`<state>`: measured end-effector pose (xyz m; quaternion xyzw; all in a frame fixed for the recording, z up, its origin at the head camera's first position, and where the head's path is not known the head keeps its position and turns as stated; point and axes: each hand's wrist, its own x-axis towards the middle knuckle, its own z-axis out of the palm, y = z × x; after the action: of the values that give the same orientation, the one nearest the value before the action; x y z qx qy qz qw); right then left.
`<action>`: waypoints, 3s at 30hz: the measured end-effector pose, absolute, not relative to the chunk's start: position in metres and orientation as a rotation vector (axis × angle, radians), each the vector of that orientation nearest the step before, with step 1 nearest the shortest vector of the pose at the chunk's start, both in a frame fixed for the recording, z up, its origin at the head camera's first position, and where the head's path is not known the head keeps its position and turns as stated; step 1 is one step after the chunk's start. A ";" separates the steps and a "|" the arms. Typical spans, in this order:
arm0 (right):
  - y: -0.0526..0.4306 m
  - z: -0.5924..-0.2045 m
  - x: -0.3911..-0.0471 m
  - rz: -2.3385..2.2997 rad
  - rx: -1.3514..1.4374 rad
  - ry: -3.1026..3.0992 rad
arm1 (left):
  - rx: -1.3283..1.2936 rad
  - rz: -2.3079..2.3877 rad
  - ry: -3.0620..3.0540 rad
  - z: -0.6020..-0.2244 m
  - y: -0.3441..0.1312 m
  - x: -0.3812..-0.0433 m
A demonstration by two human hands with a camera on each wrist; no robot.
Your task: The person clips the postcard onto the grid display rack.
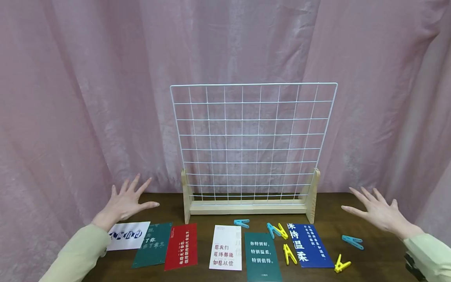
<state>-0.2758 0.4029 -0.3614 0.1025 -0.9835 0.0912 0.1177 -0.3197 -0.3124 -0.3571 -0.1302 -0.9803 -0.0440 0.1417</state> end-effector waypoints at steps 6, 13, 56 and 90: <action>0.381 -0.350 -0.283 0.268 0.368 -2.819 | -0.555 -0.116 -2.724 -0.347 -0.289 -0.326; 0.349 -0.342 -0.286 0.326 0.504 -2.807 | -0.830 -0.143 -2.575 -0.346 -0.260 -0.331; 0.238 -0.436 -0.341 0.734 0.917 -2.913 | -1.303 -0.204 -2.825 -0.452 -0.109 -0.365; 0.228 -0.446 -0.342 0.994 0.544 -2.943 | -1.195 -0.461 -2.945 -0.466 -0.102 -0.371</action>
<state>-0.3416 0.2280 -0.4461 0.1724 -0.9332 0.3153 -0.0058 -0.3712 -0.1023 -0.4658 -0.3717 -0.9165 -0.1436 -0.0349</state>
